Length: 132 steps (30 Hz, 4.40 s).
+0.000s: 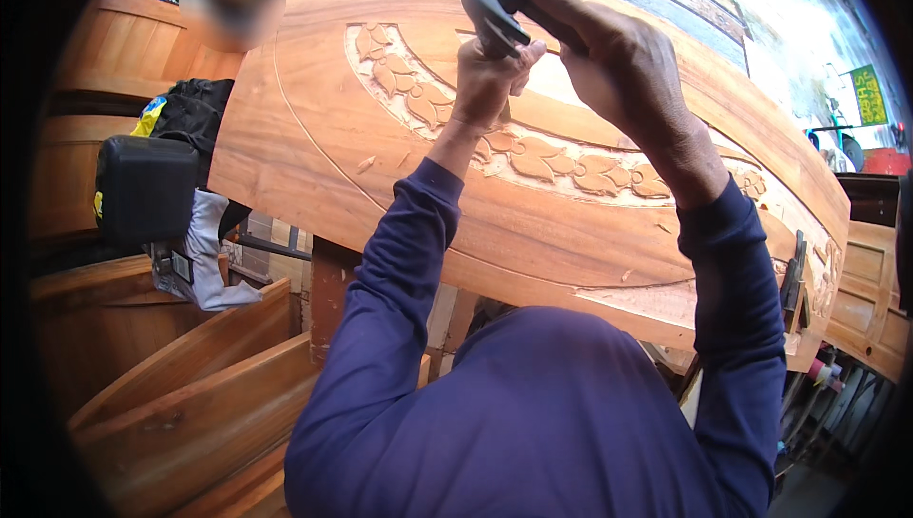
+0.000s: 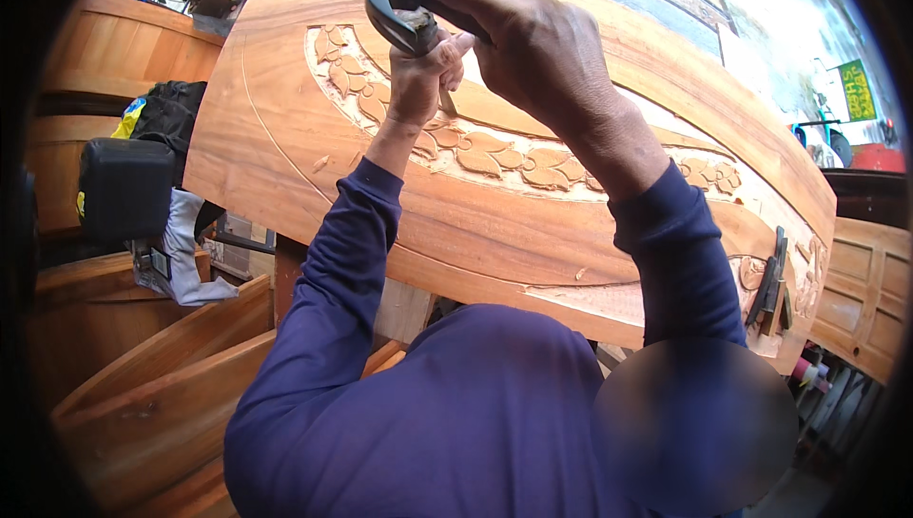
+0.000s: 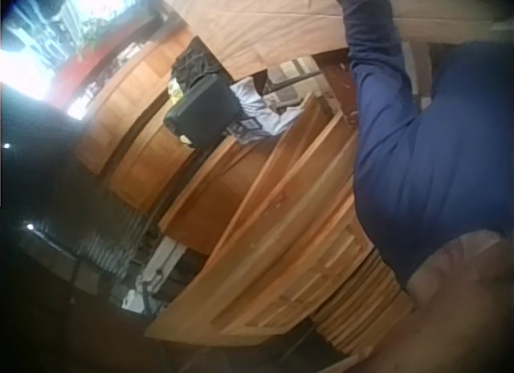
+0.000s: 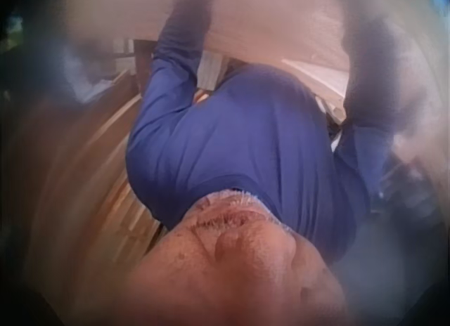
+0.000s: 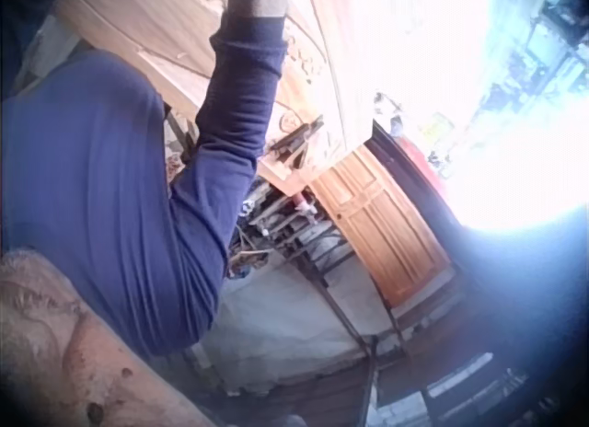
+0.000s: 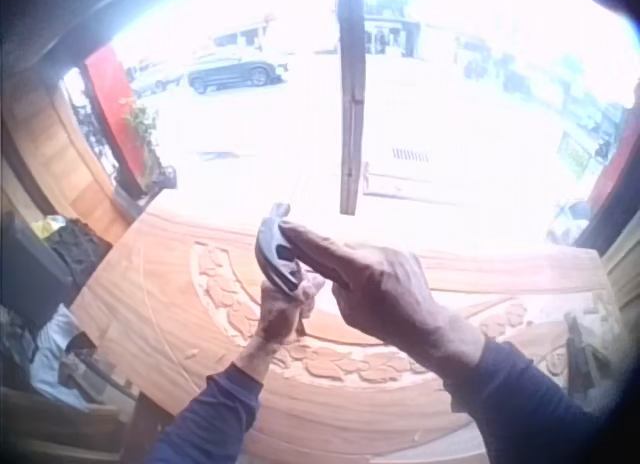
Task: The person carves decorative floral patterns into a large wooden door using a chisel and a hammer, occasionally brushing away wood shavings with their hands.
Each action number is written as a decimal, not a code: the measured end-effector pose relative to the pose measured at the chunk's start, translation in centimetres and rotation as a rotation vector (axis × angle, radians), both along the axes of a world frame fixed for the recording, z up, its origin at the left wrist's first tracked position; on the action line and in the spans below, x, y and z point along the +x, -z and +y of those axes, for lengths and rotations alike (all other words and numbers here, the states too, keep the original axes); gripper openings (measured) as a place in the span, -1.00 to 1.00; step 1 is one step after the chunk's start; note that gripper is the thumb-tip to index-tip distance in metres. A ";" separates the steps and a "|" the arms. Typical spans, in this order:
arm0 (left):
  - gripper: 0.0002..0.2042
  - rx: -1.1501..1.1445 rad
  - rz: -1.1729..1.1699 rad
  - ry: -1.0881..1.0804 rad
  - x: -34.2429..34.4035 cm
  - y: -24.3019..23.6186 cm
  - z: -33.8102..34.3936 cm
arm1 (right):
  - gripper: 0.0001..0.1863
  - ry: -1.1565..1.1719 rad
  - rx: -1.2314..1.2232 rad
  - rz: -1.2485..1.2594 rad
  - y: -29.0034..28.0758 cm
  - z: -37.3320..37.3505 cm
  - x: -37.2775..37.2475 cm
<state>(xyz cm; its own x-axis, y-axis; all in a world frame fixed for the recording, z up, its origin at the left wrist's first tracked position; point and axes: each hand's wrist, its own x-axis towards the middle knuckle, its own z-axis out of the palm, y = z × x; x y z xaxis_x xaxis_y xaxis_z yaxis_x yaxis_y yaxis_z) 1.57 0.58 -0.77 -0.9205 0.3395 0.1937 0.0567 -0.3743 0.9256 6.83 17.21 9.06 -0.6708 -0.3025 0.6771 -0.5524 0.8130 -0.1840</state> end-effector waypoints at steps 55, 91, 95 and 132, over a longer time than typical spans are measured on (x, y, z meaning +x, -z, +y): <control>-0.70 0.048 -0.045 -0.215 0.7 -0.9 1.9 | -0.28 0.160 -0.265 -0.211 -2.6 3.3 5.8; -0.65 0.041 -0.027 -0.224 1.0 -0.7 2.3 | -0.23 0.125 -0.399 -0.360 -0.9 5.2 6.2; -0.64 0.042 -0.027 -0.148 1.3 -0.8 3.4 | -0.25 0.105 -0.384 -0.272 -1.9 5.2 6.7; -0.77 -0.035 0.019 -0.154 3.4 -0.1 4.3 | -0.35 0.610 -0.319 -0.589 10.8 10.9 31.2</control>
<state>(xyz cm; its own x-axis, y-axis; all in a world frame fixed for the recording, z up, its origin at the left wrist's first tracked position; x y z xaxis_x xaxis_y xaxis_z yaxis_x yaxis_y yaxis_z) 4.94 4.83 -0.69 -0.9584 0.2016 0.2020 0.1286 -0.3271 0.9362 38.07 28.06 -1.77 -0.9175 0.3621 0.1644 0.2124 0.7956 -0.5674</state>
